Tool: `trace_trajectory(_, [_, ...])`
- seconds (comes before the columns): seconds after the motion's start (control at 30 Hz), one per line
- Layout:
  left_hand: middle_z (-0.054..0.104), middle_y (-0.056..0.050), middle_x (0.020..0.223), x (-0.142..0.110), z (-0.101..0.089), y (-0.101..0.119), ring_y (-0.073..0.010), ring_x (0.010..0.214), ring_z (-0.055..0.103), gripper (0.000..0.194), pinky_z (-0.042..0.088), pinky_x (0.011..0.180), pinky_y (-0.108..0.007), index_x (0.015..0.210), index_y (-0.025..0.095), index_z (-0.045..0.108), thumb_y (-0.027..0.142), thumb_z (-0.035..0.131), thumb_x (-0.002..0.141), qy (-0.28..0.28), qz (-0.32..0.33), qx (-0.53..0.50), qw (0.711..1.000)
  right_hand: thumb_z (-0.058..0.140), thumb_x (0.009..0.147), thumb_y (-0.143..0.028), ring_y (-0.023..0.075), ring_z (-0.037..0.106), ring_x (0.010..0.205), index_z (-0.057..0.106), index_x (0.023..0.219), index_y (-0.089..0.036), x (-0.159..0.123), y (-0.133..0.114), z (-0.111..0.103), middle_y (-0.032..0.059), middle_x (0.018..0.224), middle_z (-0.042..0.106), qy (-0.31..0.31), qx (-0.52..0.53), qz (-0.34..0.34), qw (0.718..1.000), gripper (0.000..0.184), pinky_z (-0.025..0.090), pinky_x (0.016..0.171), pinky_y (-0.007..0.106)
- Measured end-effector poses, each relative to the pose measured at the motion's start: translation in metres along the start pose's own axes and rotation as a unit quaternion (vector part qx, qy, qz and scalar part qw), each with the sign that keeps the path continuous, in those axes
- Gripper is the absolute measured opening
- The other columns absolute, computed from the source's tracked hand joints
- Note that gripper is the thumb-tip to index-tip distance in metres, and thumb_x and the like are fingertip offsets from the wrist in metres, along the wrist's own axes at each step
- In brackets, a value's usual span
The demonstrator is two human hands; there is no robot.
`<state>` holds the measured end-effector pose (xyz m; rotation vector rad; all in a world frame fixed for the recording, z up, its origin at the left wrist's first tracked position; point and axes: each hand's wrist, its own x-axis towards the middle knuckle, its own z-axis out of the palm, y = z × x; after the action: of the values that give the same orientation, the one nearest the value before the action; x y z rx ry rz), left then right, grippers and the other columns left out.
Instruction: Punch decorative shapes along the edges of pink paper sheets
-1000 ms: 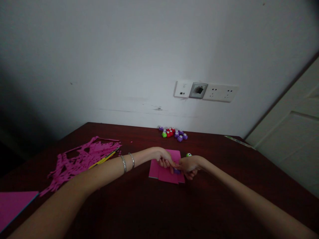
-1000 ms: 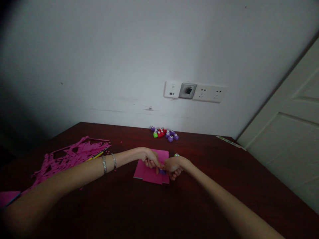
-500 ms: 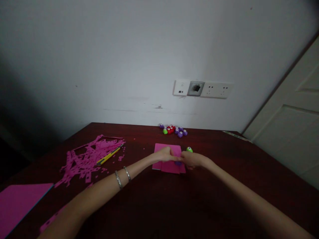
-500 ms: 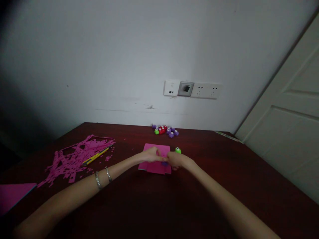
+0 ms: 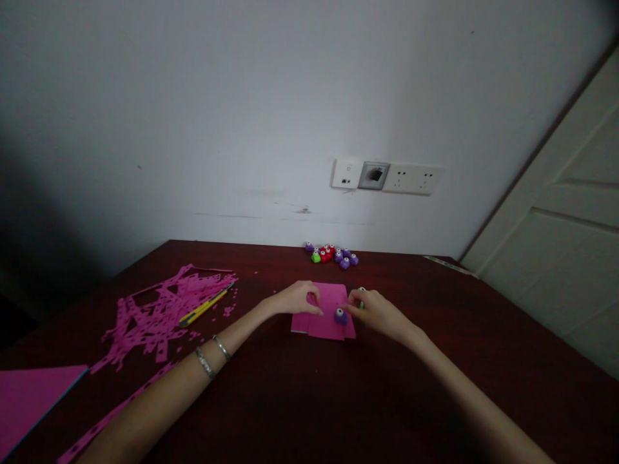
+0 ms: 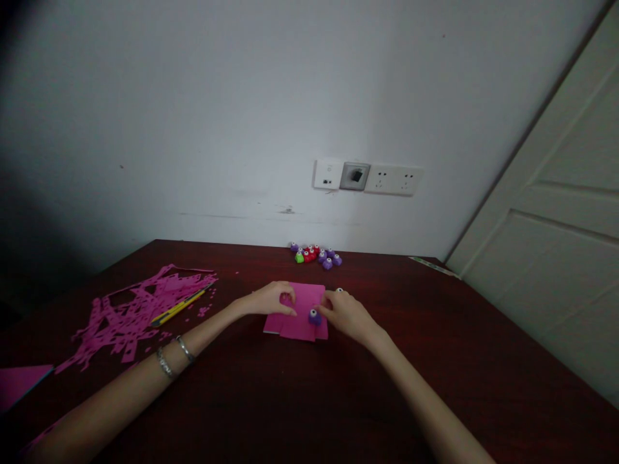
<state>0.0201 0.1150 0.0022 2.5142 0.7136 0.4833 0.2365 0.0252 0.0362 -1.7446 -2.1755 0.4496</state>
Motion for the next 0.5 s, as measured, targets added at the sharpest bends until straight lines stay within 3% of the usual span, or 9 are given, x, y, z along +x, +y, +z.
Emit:
trace_trajectory(0.17, [0.059, -0.005, 0.092, -0.002, 0.003, -0.002, -0.0175, 0.087, 0.052, 0.04, 0.039, 0.08, -0.031, 0.09, 0.017, 0.063, 0.045, 0.071, 0.063, -0.018, 0.006, -0.004, 1.0, 0.057, 0.078, -0.041, 0.0152, 0.055, 0.073, 0.061, 0.086, -0.018, -0.001, 0.009, 0.001, 0.0036, 0.082, 0.062, -0.039, 0.055, -0.065, 0.996, 0.025, 0.039, 0.063, 0.025])
trace_trajectory(0.3, [0.055, -0.006, 0.101, -0.005, 0.006, -0.006, -0.0207, 0.097, 0.048, 0.051, 0.038, 0.086, -0.034, 0.101, 0.018, 0.06, 0.048, 0.071, 0.061, -0.008, 0.009, -0.002, 1.0, 0.064, 0.074, -0.035, 0.0154, 0.054, 0.076, 0.06, 0.096, -0.018, 0.002, 0.014, 0.007, 0.0049, 0.091, 0.061, -0.036, 0.06, -0.071, 0.995, 0.029, 0.041, 0.066, 0.027])
trace_trajectory(0.5, [0.053, -0.007, 0.104, -0.006, 0.008, -0.011, -0.0221, 0.098, 0.048, 0.051, 0.037, 0.088, -0.037, 0.103, 0.02, 0.058, 0.049, 0.069, 0.063, -0.042, -0.024, 0.005, 0.999, 0.063, 0.074, -0.031, 0.0149, 0.053, 0.077, 0.059, 0.099, -0.018, 0.002, 0.017, 0.012, 0.0049, 0.093, 0.06, -0.037, 0.073, -0.086, 0.993, 0.027, 0.041, 0.065, 0.026])
